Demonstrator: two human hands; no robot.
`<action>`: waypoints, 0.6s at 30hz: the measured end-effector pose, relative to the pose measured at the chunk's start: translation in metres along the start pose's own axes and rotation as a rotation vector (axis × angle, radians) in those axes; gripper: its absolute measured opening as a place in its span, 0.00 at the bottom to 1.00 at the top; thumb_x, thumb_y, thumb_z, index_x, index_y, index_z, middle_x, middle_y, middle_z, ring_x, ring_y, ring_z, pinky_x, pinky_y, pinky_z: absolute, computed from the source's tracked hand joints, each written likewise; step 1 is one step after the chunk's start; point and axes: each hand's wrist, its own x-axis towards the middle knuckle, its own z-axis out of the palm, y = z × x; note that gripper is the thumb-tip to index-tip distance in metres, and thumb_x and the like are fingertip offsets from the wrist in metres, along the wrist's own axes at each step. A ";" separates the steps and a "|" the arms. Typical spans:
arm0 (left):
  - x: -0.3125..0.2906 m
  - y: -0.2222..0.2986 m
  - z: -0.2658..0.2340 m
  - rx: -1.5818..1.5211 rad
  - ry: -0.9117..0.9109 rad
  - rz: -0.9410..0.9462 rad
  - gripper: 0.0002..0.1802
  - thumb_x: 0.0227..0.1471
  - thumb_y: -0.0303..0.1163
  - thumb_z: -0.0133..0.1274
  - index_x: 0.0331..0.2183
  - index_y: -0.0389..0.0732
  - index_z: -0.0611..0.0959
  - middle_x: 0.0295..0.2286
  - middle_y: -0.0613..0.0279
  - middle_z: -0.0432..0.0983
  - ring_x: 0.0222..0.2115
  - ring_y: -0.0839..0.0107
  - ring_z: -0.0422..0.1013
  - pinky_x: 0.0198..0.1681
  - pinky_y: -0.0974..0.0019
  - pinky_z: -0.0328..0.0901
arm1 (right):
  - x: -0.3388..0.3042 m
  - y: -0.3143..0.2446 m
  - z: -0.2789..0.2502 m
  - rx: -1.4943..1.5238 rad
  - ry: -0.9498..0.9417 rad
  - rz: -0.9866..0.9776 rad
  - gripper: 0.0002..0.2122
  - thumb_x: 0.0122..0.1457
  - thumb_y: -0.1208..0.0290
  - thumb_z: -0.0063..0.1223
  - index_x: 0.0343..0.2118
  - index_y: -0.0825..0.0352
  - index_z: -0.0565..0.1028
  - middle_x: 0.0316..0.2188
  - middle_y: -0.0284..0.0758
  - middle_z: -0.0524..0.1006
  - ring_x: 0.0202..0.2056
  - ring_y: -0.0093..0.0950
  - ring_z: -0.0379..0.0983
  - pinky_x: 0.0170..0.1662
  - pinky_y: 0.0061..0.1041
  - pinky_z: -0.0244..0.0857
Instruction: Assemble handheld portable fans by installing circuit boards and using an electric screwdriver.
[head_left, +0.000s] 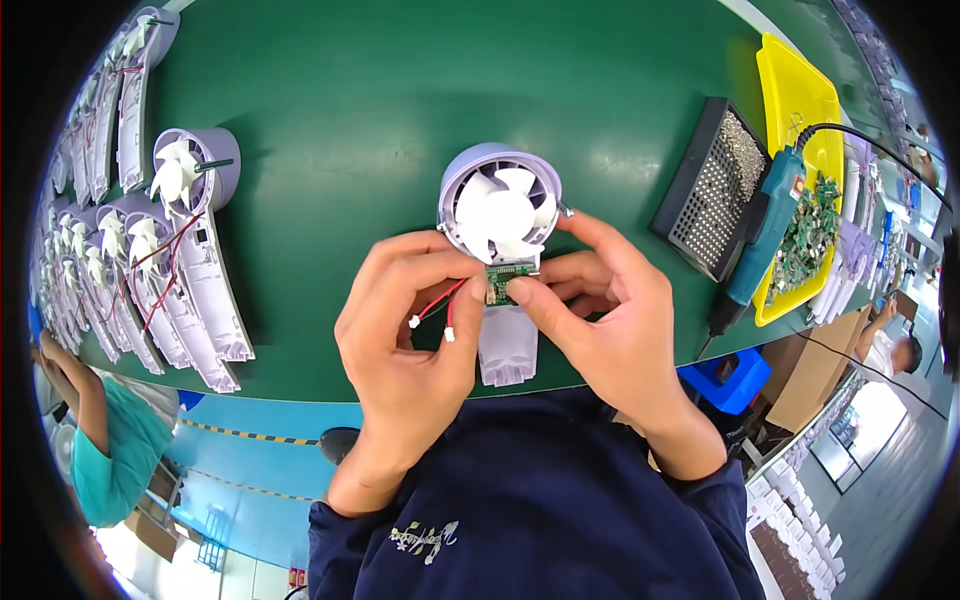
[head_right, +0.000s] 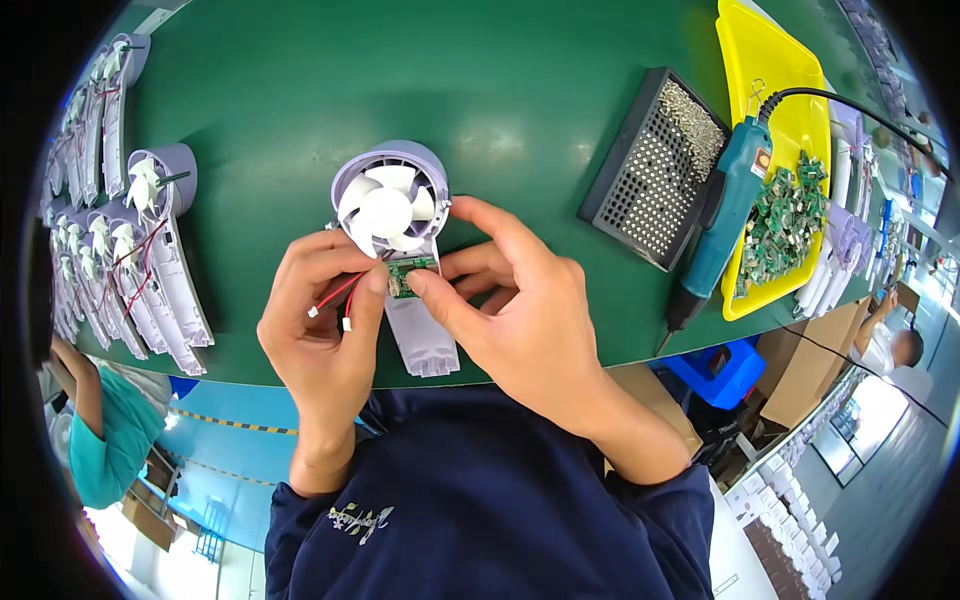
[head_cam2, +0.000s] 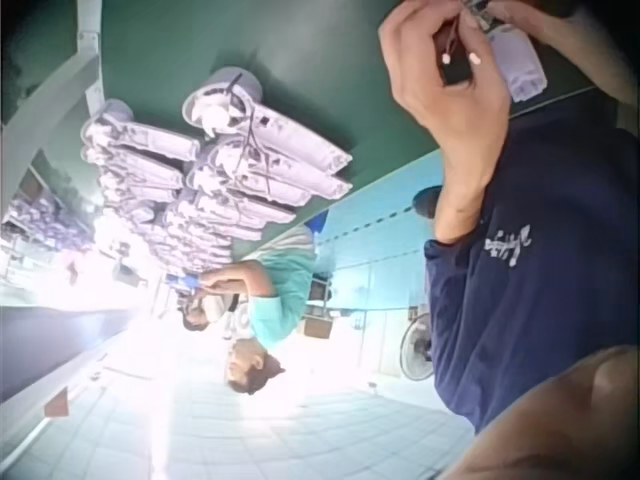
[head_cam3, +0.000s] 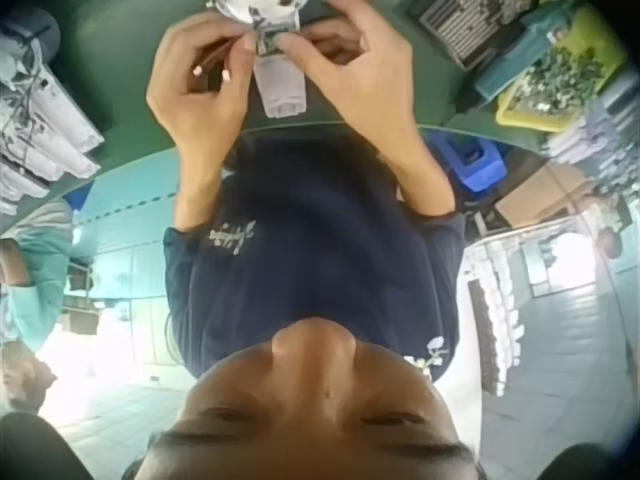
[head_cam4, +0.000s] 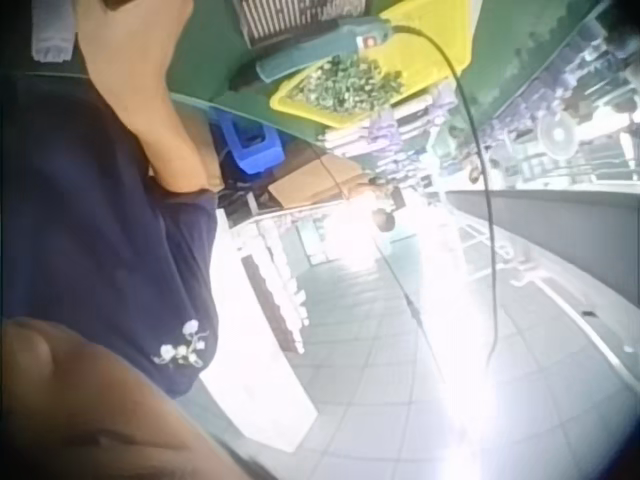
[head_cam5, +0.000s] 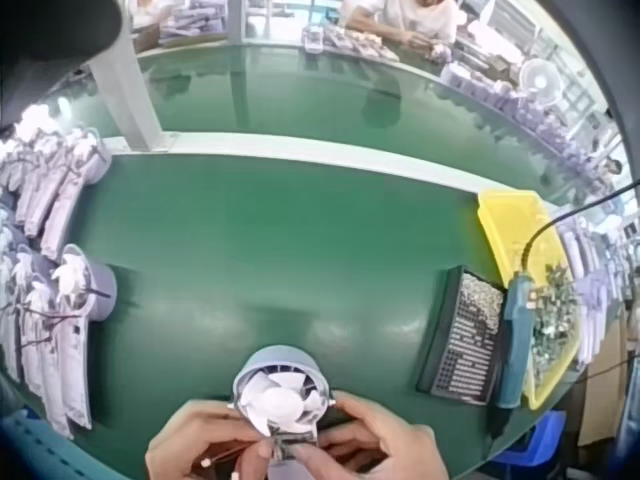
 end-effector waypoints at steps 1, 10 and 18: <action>-0.001 -0.001 0.000 0.001 0.012 0.006 0.10 0.45 0.13 0.58 0.33 0.32 0.81 0.36 0.56 0.74 0.33 0.74 0.76 0.33 0.74 0.72 | 0.000 -0.001 0.000 0.010 -0.006 0.023 0.22 0.52 0.76 0.64 0.50 0.74 0.70 0.28 0.38 0.82 0.27 0.23 0.80 0.30 0.19 0.72; -0.002 0.001 -0.006 0.187 -0.120 0.133 0.12 0.47 0.15 0.58 0.37 0.34 0.83 0.39 0.55 0.72 0.33 0.71 0.74 0.32 0.72 0.70 | 0.002 -0.005 -0.001 -0.009 -0.036 0.054 0.23 0.53 0.77 0.63 0.51 0.73 0.68 0.28 0.38 0.81 0.28 0.24 0.79 0.32 0.21 0.72; 0.005 0.011 -0.014 0.195 -0.211 -0.025 0.17 0.40 0.19 0.66 0.38 0.38 0.85 0.35 0.59 0.75 0.29 0.71 0.75 0.31 0.70 0.71 | -0.006 -0.004 -0.011 -0.053 0.033 -0.050 0.20 0.52 0.73 0.65 0.47 0.72 0.71 0.30 0.38 0.82 0.28 0.24 0.79 0.32 0.22 0.72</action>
